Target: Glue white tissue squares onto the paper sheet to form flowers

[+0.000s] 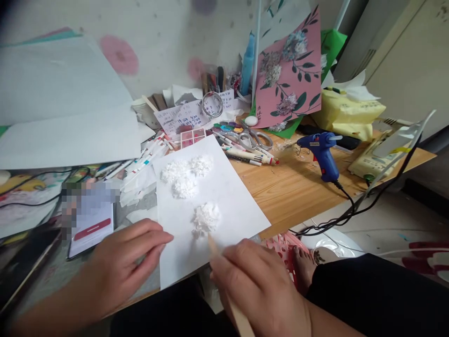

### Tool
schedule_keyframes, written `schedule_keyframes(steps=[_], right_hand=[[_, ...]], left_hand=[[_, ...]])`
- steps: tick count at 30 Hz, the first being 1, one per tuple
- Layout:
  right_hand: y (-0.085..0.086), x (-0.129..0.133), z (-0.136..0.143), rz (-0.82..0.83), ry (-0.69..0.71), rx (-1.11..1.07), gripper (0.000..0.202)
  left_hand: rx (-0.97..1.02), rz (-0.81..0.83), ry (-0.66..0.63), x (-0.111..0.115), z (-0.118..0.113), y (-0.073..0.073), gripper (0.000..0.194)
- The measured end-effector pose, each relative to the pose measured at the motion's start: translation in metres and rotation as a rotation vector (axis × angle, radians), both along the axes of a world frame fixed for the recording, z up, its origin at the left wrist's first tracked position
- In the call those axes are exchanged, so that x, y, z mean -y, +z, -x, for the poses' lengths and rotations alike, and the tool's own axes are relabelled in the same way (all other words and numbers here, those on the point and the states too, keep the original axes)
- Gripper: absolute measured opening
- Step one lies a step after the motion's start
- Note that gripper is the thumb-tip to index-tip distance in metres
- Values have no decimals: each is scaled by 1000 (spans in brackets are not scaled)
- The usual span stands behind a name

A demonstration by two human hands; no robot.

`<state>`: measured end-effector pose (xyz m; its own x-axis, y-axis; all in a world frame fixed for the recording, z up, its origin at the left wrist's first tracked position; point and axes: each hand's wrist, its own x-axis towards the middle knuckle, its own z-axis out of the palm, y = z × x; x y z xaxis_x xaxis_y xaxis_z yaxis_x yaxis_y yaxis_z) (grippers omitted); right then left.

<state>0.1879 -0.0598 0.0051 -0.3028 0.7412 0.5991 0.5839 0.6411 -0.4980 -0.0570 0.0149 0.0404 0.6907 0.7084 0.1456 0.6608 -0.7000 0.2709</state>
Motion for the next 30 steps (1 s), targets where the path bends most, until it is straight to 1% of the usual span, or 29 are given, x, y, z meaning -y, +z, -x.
schedule_keyframes(steps=[2,3,5,7,8,9,12,14,16,20,22,24,27,30], right_hand=[[-2,-5,-3,56,18,4,26],[-2,-7,-3,59,14,10,25],[-1,-9,0,40,21,31,21],[1,-10,3,24,35,80,18],[2,-10,5,19,49,100,18],[2,-10,6,17,62,115,19],[0,-9,7,20,75,121,20],[-3,-9,7,38,74,119,21],[-6,-9,7,47,95,117,24],[-14,-7,3,93,98,133,28],[-19,-5,1,121,97,154,33],[-21,-4,0,105,90,161,33],[-17,-5,3,49,42,139,28],[-6,-8,8,-8,37,105,25]], left_hand=[[-2,-102,68,3,19,5,19],[-3,-161,124,5,29,7,15],[-15,-249,280,10,51,7,12],[-56,-255,434,15,72,4,14],[-74,-239,465,17,80,1,15],[-87,-222,467,20,88,-3,15],[-93,-220,399,26,99,-14,17],[-92,-226,384,29,98,-17,17],[-91,-218,395,31,93,-18,16],[-82,-184,403,29,77,-16,15],[-77,-183,398,26,68,-16,15],[-74,-191,393,23,58,-16,18],[-87,-164,356,20,43,-15,25],[-116,-132,332,17,31,-15,27]])
